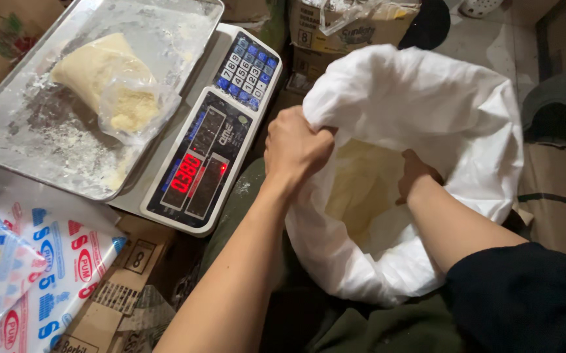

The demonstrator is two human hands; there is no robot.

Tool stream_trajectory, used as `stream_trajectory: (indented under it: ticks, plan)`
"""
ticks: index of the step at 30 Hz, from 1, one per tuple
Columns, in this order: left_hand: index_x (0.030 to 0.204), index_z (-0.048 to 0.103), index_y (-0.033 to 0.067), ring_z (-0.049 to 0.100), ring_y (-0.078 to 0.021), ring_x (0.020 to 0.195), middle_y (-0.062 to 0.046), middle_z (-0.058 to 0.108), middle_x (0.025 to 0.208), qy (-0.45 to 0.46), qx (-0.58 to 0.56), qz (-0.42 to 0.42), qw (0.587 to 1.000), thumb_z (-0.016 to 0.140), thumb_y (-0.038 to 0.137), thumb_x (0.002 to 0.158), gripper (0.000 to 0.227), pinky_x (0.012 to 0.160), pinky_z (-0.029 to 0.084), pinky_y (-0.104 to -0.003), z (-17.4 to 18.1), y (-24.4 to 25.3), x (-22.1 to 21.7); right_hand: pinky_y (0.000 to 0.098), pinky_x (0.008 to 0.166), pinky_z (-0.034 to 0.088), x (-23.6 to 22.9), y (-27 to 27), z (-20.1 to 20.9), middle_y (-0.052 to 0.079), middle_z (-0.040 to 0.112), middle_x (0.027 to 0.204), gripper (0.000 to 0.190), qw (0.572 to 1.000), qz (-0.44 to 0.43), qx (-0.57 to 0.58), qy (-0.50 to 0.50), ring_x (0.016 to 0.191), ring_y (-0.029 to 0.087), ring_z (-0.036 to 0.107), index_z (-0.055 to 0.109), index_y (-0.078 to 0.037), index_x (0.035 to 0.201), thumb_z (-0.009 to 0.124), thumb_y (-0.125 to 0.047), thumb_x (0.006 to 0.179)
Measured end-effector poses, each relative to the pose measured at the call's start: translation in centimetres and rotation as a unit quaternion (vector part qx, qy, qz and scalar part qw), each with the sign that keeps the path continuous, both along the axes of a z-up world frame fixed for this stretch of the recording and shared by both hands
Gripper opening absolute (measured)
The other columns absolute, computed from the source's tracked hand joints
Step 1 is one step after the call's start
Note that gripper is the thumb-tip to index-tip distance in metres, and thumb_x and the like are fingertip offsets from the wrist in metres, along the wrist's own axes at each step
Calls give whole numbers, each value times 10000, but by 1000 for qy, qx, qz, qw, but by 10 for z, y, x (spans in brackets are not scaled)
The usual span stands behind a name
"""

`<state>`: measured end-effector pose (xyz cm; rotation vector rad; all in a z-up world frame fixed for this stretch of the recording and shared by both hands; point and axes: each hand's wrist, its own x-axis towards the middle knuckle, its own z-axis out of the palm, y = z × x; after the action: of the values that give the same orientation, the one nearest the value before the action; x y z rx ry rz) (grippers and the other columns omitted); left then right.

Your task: The person scoops a granular material from a large sack into small plastic bags, weighs each bag on a digital scale, and adjusts the contents with a scoop to reach a target weight. The person then ties the filled bags and sets them aside.

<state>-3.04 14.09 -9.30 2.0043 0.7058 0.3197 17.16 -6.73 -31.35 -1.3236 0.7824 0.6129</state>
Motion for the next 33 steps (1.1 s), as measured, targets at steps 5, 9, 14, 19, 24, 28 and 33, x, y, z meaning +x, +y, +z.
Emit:
stream_trajectory:
  ticks: [5,9,14,19,24,28,33]
  plan:
    - [876,744,46,745,-362,750,-186,728,748,-141,48,-11,989,608,189,687,273,748,575,-446,20,-1,4,563,1028,471,17,-7,-1,121,538,1472,702,996,-55,-36,-53,1281,364,556,539,-125,1386,759,-417,787]
    - [853,721,16,714,-334,684,-178,698,702,-250,100,-35,962,605,143,687,239,720,583,-411,39,-5,15,561,1029,461,7,-37,-6,147,517,1452,744,975,-84,-188,-84,1277,381,531,515,-113,1393,784,-408,766]
    - [712,582,-22,654,-240,578,-142,625,618,-351,77,-7,933,618,109,663,145,646,572,-361,63,-10,21,559,1031,449,-12,-31,-5,179,490,1427,798,947,-85,-288,-118,1271,403,500,484,-98,1402,814,-396,740]
    - [541,472,-31,577,-248,479,-134,539,508,-299,51,-2,953,624,107,663,239,579,530,-370,74,5,25,556,1033,436,-34,-13,7,211,463,1402,855,897,-44,-407,-165,1265,424,469,454,-83,1411,844,-384,713]
    - [660,521,-13,637,-301,549,-157,581,587,-347,117,7,931,605,104,674,145,643,558,-378,64,14,28,554,1034,423,-38,24,12,243,437,1377,913,760,56,-551,-339,1260,446,437,423,-68,1420,874,-373,687]
    - [745,615,35,698,-340,654,-169,660,668,-314,89,22,945,619,153,681,135,680,564,-413,53,17,18,584,1061,392,-24,19,-1,252,458,1323,871,560,216,-588,-543,1241,447,435,438,-51,1431,873,-368,747]
    - [767,591,28,685,-379,711,-179,667,675,-226,77,19,971,605,172,678,170,730,554,-457,47,11,8,583,1048,377,-5,9,-28,216,489,1308,848,355,359,-640,-579,1258,410,436,465,-106,1508,846,-271,768]
